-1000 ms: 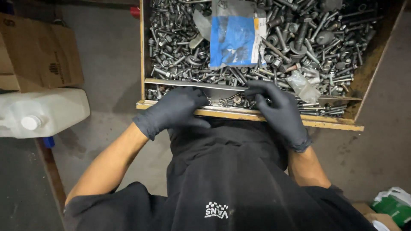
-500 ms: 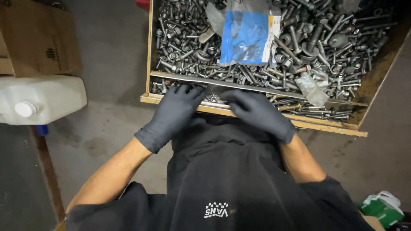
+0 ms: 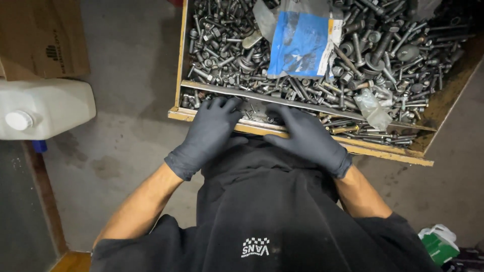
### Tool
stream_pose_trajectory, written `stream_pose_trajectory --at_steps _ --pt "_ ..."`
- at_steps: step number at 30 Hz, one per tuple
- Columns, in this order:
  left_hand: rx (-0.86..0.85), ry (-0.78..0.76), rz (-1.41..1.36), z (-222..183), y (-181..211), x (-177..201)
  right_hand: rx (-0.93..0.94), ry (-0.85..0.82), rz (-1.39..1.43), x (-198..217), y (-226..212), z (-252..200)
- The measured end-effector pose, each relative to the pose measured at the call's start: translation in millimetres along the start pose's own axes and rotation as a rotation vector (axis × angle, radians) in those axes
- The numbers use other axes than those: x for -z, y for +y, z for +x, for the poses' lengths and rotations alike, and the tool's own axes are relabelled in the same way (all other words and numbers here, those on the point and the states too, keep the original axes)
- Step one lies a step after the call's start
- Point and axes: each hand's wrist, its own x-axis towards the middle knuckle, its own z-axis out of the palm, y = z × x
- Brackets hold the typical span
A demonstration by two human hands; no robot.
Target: Searching through a large drawer of mixed bolts and screws to find and inspect specific hardware pieces.
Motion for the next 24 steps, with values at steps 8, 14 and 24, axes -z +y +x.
stream_pose_trajectory --at_steps 8,14,24 --pt "0.016 0.025 0.034 1.5 1.6 -8.2 0.152 -0.07 -0.035 8.9 -19.3 17.6" --pt "0.025 0.032 -0.038 -2.6 3.5 9.4 0.184 0.002 0.118 9.7 -10.2 10.7" --pt "0.057 -0.006 0.034 7.5 -1.0 -16.7 0.211 -0.061 0.065 10.2 -3.6 14.1"
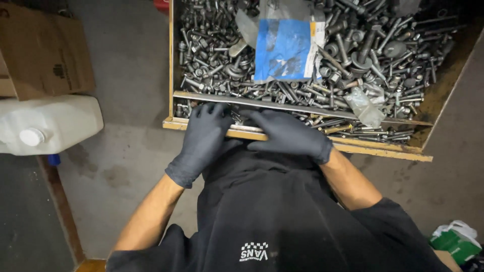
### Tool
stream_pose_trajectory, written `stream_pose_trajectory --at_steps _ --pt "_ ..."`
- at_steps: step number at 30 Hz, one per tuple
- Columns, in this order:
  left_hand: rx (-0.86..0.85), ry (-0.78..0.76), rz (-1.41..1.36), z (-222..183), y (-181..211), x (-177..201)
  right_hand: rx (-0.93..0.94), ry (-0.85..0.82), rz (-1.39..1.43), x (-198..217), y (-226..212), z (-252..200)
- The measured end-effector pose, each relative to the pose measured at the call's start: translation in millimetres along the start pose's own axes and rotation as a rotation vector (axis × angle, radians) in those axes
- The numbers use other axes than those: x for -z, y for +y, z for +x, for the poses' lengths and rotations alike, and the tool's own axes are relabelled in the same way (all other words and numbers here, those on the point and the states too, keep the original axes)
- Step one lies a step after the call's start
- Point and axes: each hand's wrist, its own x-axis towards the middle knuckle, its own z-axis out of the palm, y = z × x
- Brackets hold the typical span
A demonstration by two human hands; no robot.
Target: Searching through a large drawer of mixed bolts and screws to find and inspect specific hardware pieces.
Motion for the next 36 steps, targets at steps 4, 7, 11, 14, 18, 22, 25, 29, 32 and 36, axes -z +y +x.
stream_pose_trajectory --at_steps 4,7,11,14,18,22,25,29,32,36 --pt "0.052 -0.053 -0.018 6.1 6.0 7.0 -0.034 -0.03 0.003 -7.3 7.3 7.8" --pt "0.06 -0.063 0.0 8.8 14.5 25.0 -0.073 -0.036 0.002 -4.4 6.0 7.2" --pt "0.063 -0.083 -0.017 9.9 15.2 27.6 -0.065 -0.007 0.028 -5.6 10.5 2.6" --pt "0.084 -0.117 -0.033 10.1 15.0 30.6 -0.06 0.026 0.026 -5.4 10.3 -2.2" --pt "0.071 -0.092 -0.06 7.4 10.4 24.1 -0.081 0.053 -0.03 -2.2 8.5 -15.4" --pt "0.054 -0.067 -0.124 2.7 3.5 15.2 -0.097 0.16 0.042 12.4 5.6 -49.1" --pt "0.059 -0.073 -0.194 5.5 8.5 27.0 -0.268 0.247 0.124 30.1 5.7 -75.3" --pt "-0.021 -0.132 -0.187 17.3 29.6 39.3 -0.44 0.323 0.278 32.3 16.7 -94.8" --pt "-0.158 -0.165 -0.22 31.9 50.3 37.5 -0.463 0.351 0.292 32.4 18.5 -98.7" --pt "-0.243 -0.052 -0.081 40.3 53.0 3.8 -0.427 0.337 0.234 23.9 13.0 -98.5"
